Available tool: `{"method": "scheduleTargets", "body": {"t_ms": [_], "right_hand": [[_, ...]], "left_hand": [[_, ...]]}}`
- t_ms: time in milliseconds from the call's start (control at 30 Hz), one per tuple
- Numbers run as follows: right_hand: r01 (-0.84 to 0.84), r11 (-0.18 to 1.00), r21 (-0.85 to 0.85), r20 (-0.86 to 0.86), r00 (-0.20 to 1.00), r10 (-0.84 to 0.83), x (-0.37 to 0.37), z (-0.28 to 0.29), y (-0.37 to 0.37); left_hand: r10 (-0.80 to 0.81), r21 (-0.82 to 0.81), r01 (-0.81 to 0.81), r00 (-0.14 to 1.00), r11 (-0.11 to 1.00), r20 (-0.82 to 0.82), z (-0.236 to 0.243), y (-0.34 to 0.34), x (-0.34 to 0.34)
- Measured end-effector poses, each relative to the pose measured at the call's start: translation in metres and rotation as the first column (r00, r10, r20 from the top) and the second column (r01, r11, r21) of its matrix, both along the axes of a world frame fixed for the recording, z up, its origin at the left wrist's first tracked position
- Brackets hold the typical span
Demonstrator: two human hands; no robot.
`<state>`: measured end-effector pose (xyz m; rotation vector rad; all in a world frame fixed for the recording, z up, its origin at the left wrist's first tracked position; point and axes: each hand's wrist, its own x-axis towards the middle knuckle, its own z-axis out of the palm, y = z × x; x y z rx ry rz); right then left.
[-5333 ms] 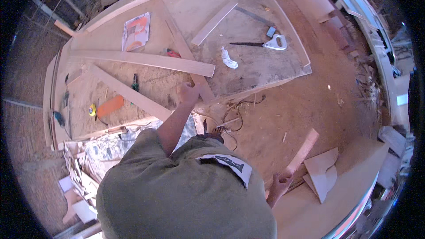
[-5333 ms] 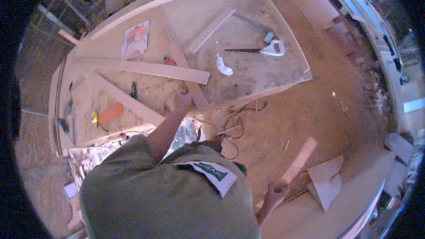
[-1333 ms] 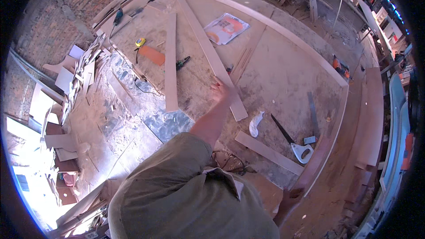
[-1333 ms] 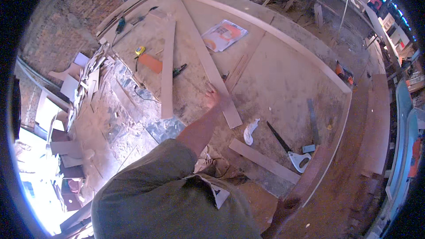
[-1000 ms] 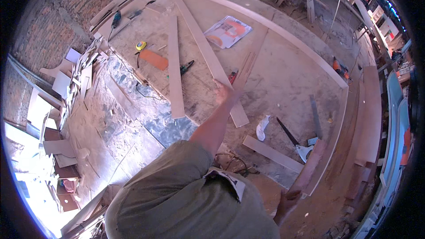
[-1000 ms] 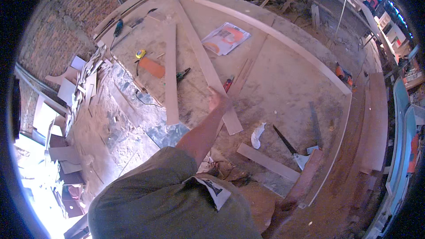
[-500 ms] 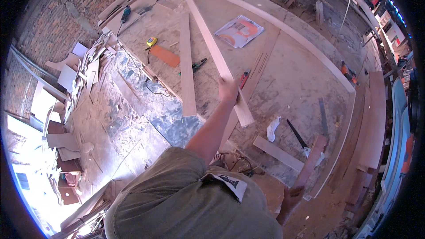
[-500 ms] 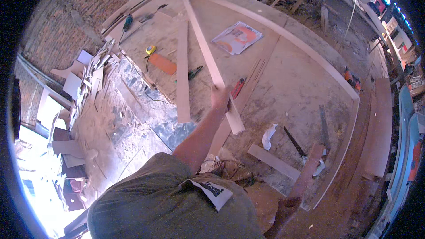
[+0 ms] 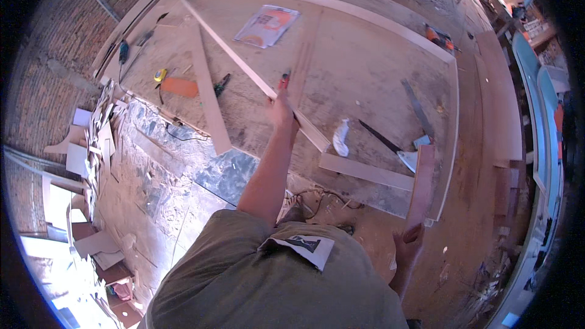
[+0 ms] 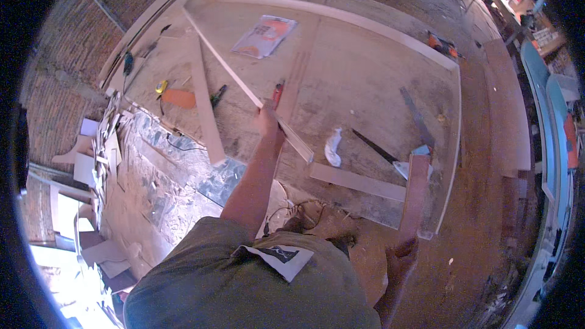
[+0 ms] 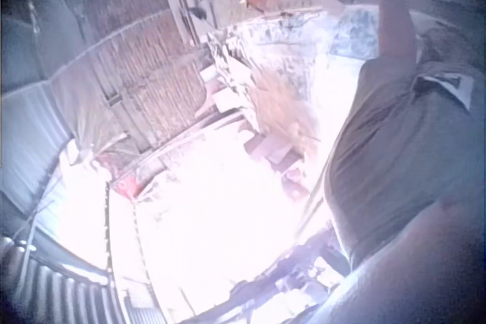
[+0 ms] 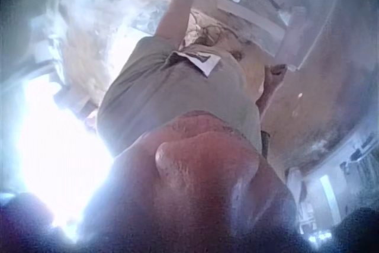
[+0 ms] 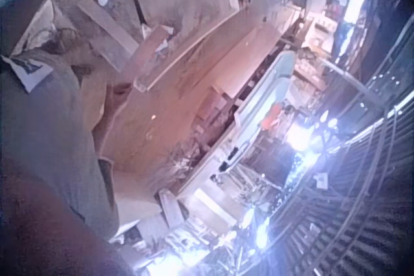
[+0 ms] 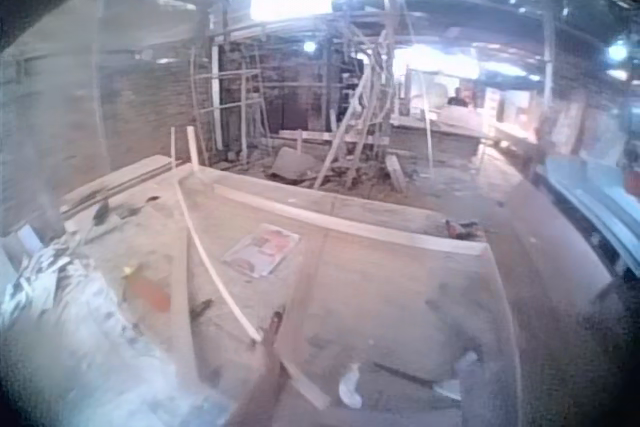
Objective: The person assembles a wooden frame by applying glue to the joints, aligning the wood pieces, and securing them with a nail gun. They use a pencil to mark wood and a cloth to wipe down a surface.
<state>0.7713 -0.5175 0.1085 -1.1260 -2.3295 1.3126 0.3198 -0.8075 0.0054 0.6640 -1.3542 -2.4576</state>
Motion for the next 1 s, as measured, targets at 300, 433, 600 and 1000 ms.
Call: {"method": "scheduleTargets", "body": {"t_ms": [300, 433, 600, 1000], "right_hand": [[0.02, 0.994, 0.11, 0.011, 1.0, -0.021, 0.093, -0.003, 0.106], [-0.034, 0.997, 0.064, 0.041, 0.999, 0.032, 0.172, -0.058, 0.207], [-0.006, 0.999, -0.05, 0.002, 1.0, 0.006, 0.234, -0.054, 0.289], [0.185, 0.98, 0.065, 0.134, 0.972, -0.193, 0.28, -0.011, 0.309]], "left_hand": [[0.068, 0.22, -0.057, 0.997, 0.974, -0.04, 0.053, 0.122, 0.087], [0.134, 0.165, -0.124, 0.99, 0.979, -0.053, 0.041, 0.196, 0.094], [0.056, 0.183, -0.059, 0.998, 0.981, 0.022, 0.098, 0.262, 0.156], [-0.022, 0.306, 0.033, 0.999, 0.951, -0.041, 0.121, 0.324, 0.186]]}}
